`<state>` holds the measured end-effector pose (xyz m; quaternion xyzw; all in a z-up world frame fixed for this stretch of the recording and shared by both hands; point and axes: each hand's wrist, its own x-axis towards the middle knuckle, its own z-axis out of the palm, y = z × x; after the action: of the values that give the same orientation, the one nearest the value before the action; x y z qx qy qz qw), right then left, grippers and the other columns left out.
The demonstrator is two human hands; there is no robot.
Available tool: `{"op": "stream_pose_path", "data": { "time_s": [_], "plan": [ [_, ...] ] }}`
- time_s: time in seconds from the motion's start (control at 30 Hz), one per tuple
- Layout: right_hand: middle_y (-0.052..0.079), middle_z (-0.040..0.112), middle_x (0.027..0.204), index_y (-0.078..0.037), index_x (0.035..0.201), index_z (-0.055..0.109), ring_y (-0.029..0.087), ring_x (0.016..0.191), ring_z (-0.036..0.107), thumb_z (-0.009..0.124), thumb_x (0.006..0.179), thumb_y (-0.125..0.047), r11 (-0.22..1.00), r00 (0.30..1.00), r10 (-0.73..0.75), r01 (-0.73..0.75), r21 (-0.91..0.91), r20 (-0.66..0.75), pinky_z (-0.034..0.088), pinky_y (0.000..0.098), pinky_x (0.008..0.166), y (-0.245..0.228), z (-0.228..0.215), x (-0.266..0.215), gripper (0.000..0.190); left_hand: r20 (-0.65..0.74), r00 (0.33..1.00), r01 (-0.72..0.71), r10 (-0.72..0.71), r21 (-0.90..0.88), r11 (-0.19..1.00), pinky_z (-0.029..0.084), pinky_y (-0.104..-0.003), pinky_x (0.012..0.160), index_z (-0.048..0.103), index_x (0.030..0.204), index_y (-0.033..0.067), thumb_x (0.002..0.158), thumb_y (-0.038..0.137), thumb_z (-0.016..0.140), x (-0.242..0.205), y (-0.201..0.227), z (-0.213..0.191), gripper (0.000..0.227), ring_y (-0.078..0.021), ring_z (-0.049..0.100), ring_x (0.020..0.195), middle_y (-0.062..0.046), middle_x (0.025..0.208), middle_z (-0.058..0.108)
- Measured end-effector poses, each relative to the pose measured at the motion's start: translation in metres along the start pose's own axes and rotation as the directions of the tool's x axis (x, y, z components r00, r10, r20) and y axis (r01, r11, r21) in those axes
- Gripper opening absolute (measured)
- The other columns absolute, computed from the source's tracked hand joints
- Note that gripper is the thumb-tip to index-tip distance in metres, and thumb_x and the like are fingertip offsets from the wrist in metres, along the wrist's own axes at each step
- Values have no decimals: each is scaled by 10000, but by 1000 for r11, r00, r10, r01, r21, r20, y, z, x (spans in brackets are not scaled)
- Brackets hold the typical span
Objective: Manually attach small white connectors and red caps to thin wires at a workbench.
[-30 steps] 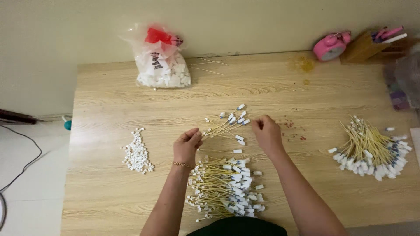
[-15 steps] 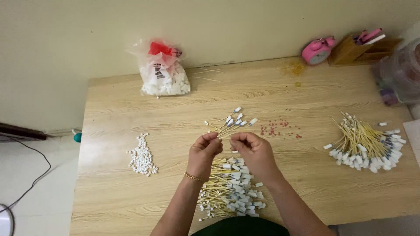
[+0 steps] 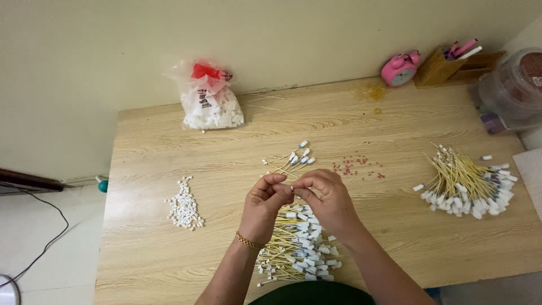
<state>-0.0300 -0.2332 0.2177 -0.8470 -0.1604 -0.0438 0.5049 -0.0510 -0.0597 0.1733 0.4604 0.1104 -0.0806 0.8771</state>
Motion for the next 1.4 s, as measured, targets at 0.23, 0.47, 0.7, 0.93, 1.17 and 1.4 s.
{"op": "stream_pose_path", "data": {
  "time_s": [0.23,0.47,0.7,0.93,1.17,1.4],
  "plan": [
    [26,727,927,-68,940,743,146,894,708,768,868,-102,965,983,146,-166,202,113,574,294,779,-2,-1,0,83,47,999,-4,2,37,999,569,-306,784,658,1166,22,916,3,716,-1,2,-5,257,-150,677,831,-63,889,713],
    [31,740,903,-39,936,757,119,843,711,767,870,-85,965,989,126,-141,222,80,570,266,715,7,7,-3,81,85,996,18,-19,17,1000,586,-323,807,663,1172,21,924,13,719,1,3,-11,254,-149,684,836,-58,888,712],
    [6,709,984,-22,1022,754,79,901,669,721,922,-58,898,962,98,-196,395,257,549,237,760,24,9,0,111,80,996,39,-39,-6,999,568,-310,807,644,1201,30,929,-7,700,4,-3,-24,281,-155,680,839,-70,905,720],
    [9,675,854,-29,974,775,66,679,567,719,903,-51,844,906,322,-407,351,275,468,245,567,29,32,-12,93,101,991,81,-88,70,994,579,-315,832,650,1205,14,937,-27,687,-3,-8,-40,274,-153,672,868,-63,906,695],
    [49,709,866,-59,969,779,91,727,630,731,932,-138,892,851,344,-429,145,397,509,250,629,47,56,-32,100,-100,970,241,-220,322,916,567,-268,766,692,1213,25,895,40,710,-22,-38,-85,318,-111,653,822,-26,897,701],
    [16,775,993,-165,1014,760,164,859,733,698,949,-326,699,773,632,-596,-395,-48,587,333,793,157,12,27,185,-273,949,315,-159,806,501,583,-265,701,720,1159,97,907,194,715,-4,-36,-123,271,-104,719,746,-26,848,785]
  ]
}}
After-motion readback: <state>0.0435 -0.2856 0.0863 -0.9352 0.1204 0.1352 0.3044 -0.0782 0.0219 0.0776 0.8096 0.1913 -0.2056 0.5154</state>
